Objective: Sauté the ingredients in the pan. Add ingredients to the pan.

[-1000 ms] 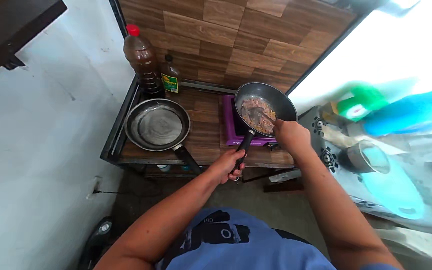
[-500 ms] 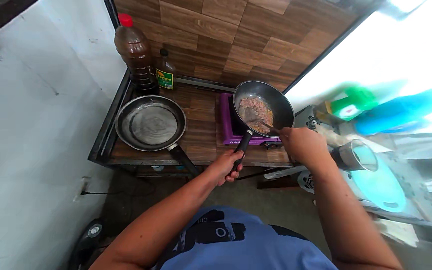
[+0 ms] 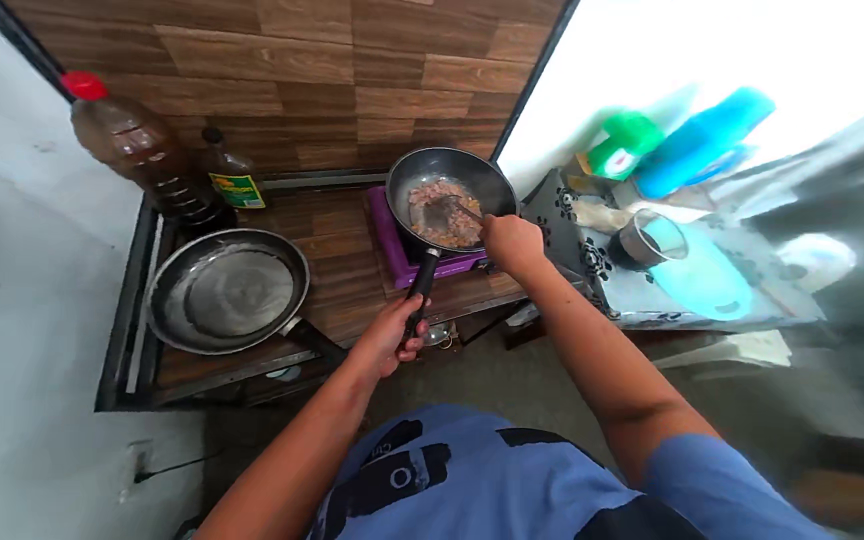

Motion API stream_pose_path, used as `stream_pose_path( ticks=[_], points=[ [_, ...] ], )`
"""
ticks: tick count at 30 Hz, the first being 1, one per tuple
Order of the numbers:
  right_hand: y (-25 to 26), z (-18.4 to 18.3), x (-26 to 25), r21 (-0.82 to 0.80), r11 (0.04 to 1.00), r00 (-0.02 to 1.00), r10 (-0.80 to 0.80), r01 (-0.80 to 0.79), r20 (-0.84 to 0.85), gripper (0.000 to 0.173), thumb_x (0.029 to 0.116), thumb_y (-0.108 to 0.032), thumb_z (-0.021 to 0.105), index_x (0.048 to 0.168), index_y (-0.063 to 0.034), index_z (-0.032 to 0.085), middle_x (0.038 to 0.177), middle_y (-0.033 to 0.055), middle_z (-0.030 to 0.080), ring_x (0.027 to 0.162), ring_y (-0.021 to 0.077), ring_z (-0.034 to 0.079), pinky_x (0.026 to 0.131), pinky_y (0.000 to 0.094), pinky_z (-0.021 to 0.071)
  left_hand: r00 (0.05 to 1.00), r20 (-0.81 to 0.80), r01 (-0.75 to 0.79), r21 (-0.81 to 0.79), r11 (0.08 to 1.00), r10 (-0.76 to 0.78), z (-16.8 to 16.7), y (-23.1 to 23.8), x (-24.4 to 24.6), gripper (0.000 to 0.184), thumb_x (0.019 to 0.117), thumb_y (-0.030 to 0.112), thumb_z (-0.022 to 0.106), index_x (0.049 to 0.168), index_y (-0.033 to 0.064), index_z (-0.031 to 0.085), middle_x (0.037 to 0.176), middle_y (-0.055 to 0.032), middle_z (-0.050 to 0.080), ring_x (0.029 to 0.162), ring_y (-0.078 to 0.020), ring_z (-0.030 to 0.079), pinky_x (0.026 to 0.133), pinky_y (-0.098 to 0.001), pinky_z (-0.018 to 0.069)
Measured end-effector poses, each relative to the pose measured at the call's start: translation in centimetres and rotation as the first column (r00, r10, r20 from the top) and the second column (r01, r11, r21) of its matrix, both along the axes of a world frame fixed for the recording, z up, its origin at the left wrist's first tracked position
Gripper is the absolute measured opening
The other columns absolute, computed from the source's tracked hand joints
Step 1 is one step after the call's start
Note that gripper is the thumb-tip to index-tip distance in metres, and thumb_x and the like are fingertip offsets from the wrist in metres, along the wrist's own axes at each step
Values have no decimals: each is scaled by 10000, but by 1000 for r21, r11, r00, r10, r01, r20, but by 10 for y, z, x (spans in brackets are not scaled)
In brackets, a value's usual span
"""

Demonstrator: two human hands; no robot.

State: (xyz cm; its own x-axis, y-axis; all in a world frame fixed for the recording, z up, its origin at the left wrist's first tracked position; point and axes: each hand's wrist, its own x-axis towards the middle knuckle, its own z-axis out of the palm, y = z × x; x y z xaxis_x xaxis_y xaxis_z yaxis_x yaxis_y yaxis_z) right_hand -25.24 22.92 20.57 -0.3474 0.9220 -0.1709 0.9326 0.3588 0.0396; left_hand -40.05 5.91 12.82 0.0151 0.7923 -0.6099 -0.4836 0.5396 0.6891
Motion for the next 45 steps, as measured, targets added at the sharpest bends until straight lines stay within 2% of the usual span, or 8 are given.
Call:
stream_pose_path(
  ticks=[3, 8, 14, 22, 33, 38, 42, 45],
  points=[
    [6, 18, 26, 4, 1000, 998, 4, -3, -64, 326, 1088, -296, 467, 1268, -152, 697, 1155, 222, 709, 1077, 455, 676, 809, 673, 512, 994, -106, 0, 4, 1000, 0, 2, 0, 1, 354, 1129, 333, 364, 1307, 81, 537, 710, -15, 568, 434, -49, 455, 385, -167, 385],
    [-44, 56, 94, 104, 993, 993, 62, -52, -97, 284, 1064, -330, 553, 1116, -148, 764, 960, 197, 721, 895, 438, 697, 685, 639, 519, 878, -478, 39, 145, 989, 35, 4, 1, 9, 419, 1114, 218, 436, 1513, 103, 383, 947, -77, 655, 534, -113, 585, 457, -243, 516],
    [-15, 9, 66, -92, 994, 984, -71, 56, -166, 201, 989, -102, 582, 1149, -86, 703, 1038, 228, 703, 951, 446, 689, 695, 627, 528, 652, -756, 194, 83, 978, -65, 3, 9, 17, 485, 1078, 295, 537, 1510, 108, 421, 757, -61, 563, 477, -118, 528, 426, -272, 481],
    [-29, 37, 88, -137, 988, 991, 50, -67, -125, 140, 968, -29, 575, 1042, -37, 695, 965, 191, 696, 913, 400, 691, 662, 574, 522, 538, -832, 212, -22, 977, -136, 11, 11, 19, 463, 1088, 286, 514, 1500, 95, 422, 753, -76, 558, 502, -134, 556, 460, -295, 508],
    [-10, 20, 77, -115, 991, 985, 50, -69, -163, 192, 954, -34, 604, 1121, -43, 700, 1044, 218, 700, 979, 429, 684, 720, 614, 526, 528, -830, 212, -79, 974, -182, 17, 10, 22, 456, 1097, 307, 495, 1492, 93, 419, 780, -88, 565, 522, -151, 560, 495, -320, 521],
    [12, 1, 56, -94, 995, 991, 6, -19, -136, 263, 1024, -81, 517, 1235, -76, 672, 1090, 231, 701, 1021, 444, 685, 753, 619, 534, 613, -766, 223, -66, 973, -193, 15, 10, 17, 449, 1098, 313, 492, 1483, 97, 410, 785, -67, 553, 527, -137, 559, 488, -294, 516],
    [28, 23, 50, -48, 997, 988, 49, -56, -147, 243, 1037, -168, 540, 1178, -66, 709, 1102, 246, 703, 1040, 467, 675, 774, 670, 515, 928, -360, 125, 72, 990, -91, 5, 6, 5, 344, 1123, 282, 407, 1385, 76, 489, 729, -42, 586, 487, -101, 557, 427, -228, 498],
    [33, 54, 42, 47, 994, 990, 102, -98, -92, 222, 1033, -195, 552, 1094, -64, 721, 1058, 233, 708, 1016, 455, 680, 742, 657, 510, 986, -157, 69, 84, 994, -55, -2, 5, 3, 362, 1127, 297, 370, 1390, 100, 522, 713, -16, 579, 470, -61, 523, 410, -186, 457]
  ],
)
